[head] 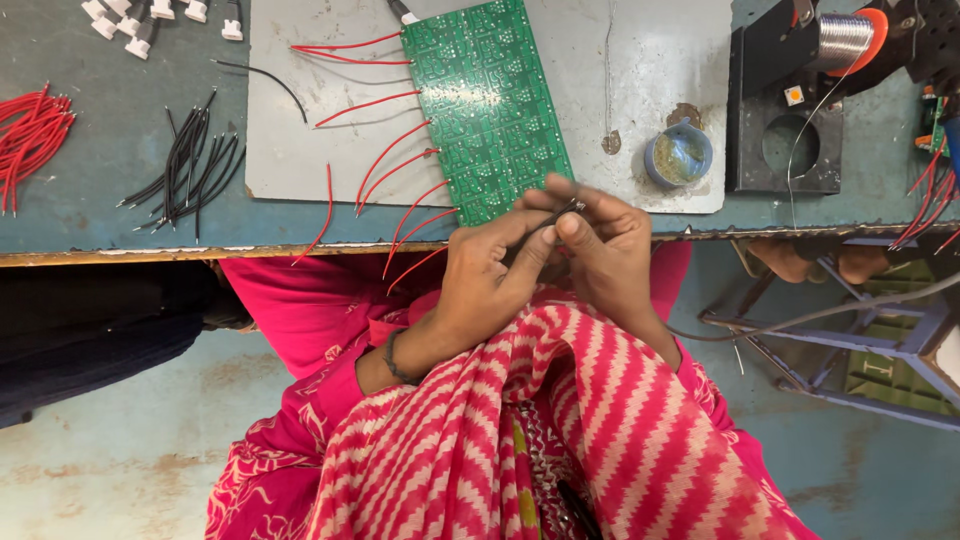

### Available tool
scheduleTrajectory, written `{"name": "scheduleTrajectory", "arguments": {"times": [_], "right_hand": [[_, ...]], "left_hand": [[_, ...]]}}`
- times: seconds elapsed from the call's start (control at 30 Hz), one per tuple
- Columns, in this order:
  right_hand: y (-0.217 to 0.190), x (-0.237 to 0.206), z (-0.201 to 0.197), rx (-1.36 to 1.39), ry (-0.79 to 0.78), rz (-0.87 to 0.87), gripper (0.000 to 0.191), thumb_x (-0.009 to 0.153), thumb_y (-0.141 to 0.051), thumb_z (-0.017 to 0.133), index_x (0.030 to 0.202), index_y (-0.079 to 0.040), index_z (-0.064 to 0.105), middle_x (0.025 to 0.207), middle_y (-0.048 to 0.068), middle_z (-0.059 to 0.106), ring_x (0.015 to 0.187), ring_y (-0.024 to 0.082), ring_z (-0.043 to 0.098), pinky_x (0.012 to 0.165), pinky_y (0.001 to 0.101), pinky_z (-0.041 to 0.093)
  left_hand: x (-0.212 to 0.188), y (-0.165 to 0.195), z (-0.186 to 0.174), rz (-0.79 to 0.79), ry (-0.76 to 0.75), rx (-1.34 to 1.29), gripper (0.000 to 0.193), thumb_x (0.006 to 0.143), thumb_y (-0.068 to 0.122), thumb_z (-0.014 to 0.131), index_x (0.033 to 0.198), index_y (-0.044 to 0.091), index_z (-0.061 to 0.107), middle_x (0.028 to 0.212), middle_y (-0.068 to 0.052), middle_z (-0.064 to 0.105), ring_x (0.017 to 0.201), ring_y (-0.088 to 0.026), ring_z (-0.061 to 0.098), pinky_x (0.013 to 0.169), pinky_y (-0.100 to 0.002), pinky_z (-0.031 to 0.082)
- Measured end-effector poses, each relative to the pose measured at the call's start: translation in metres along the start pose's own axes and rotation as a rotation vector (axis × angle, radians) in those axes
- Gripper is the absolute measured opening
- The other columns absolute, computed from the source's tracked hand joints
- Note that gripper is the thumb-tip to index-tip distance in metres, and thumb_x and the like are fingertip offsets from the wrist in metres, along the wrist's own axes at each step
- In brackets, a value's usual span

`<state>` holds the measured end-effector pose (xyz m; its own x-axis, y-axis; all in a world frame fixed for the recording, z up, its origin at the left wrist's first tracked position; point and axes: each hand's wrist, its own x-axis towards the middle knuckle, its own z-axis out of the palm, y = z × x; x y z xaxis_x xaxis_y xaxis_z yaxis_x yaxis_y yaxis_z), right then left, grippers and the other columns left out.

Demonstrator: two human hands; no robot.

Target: The person solders red and black wires onto the pads of a green circuit board using a soldering iron, dipping wire ends in flux and attaching them one at a time along the board edge.

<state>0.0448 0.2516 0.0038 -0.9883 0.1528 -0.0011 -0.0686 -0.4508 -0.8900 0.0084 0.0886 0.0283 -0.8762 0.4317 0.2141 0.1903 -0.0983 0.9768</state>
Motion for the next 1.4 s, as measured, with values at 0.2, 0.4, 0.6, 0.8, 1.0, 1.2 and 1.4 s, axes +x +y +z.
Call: {"name": "scheduleTrajectory", "arguments": {"times": [0.2,0.4,0.6,0.8,1.0,1.2,1.4], "right_hand": [[0.003,-0.007,-0.005,-0.023,0.075,0.097,0.027,0.101,-0.010,0.069,0.118,0.010,0.069,0.122,0.025,0.072,0.099,0.026,0.073,0.083,0.0415,0.063],[0.014,-0.006,-0.010,0.045,0.112,0.006,0.016,0.100,-0.004,0.070,0.110,0.009,0.072,0.115,0.025,0.074,0.102,0.026,0.074,0.092,0.0385,0.062],[0.016,-0.005,-0.013,-0.089,0.164,-0.081,0.010,0.100,-0.001,0.072,0.104,0.008,0.073,0.107,0.022,0.074,0.104,0.025,0.075,0.094,0.0356,0.062],[0.013,-0.004,-0.009,-0.086,0.193,-0.008,0.014,0.097,-0.004,0.073,0.104,0.008,0.074,0.107,0.022,0.076,0.096,0.022,0.075,0.087,0.0328,0.062],[0.010,-0.004,-0.011,-0.111,0.173,0.038,0.018,0.099,-0.008,0.074,0.106,0.009,0.073,0.112,0.023,0.076,0.092,0.021,0.072,0.080,0.0316,0.059],[-0.025,-0.001,-0.056,-0.632,0.293,-0.572,0.043,0.104,-0.019,0.080,0.137,0.003,0.063,0.130,0.018,0.070,0.123,0.022,0.068,0.114,0.0359,0.053],[-0.060,0.007,-0.103,-1.502,0.356,-0.395,0.111,0.081,-0.029,0.096,0.163,-0.003,0.027,0.158,0.019,0.050,0.147,0.037,0.049,0.122,0.0500,0.033]], "left_hand": [[0.000,-0.003,-0.001,-0.012,-0.005,-0.007,0.016,0.106,0.011,0.062,0.110,-0.002,0.071,0.089,-0.010,0.077,0.079,-0.012,0.075,0.069,-0.026,0.060],[-0.002,-0.006,0.003,-0.063,-0.025,-0.086,0.017,0.107,0.010,0.058,0.111,-0.003,0.068,0.089,-0.009,0.078,0.081,-0.010,0.076,0.069,-0.025,0.060],[-0.001,-0.010,0.010,-0.091,-0.009,-0.173,0.012,0.108,0.010,0.058,0.109,-0.002,0.060,0.089,-0.011,0.078,0.081,-0.007,0.073,0.067,-0.023,0.057],[-0.002,-0.012,0.009,-0.067,0.021,-0.130,0.011,0.108,0.010,0.059,0.105,0.000,0.058,0.083,-0.010,0.078,0.074,-0.006,0.071,0.065,-0.022,0.054],[0.002,-0.013,0.010,-0.079,0.027,-0.130,0.010,0.108,0.010,0.059,0.106,0.000,0.058,0.082,-0.008,0.076,0.075,-0.005,0.069,0.065,-0.021,0.054],[0.005,-0.013,0.007,-0.132,0.023,-0.104,0.010,0.106,0.008,0.060,0.106,-0.002,0.058,0.080,-0.006,0.074,0.073,-0.006,0.067,0.064,-0.021,0.052],[0.010,-0.011,0.010,-0.135,-0.041,-0.047,0.013,0.105,0.010,0.061,0.104,-0.002,0.065,0.080,-0.005,0.075,0.073,-0.005,0.068,0.065,-0.023,0.053]]}}
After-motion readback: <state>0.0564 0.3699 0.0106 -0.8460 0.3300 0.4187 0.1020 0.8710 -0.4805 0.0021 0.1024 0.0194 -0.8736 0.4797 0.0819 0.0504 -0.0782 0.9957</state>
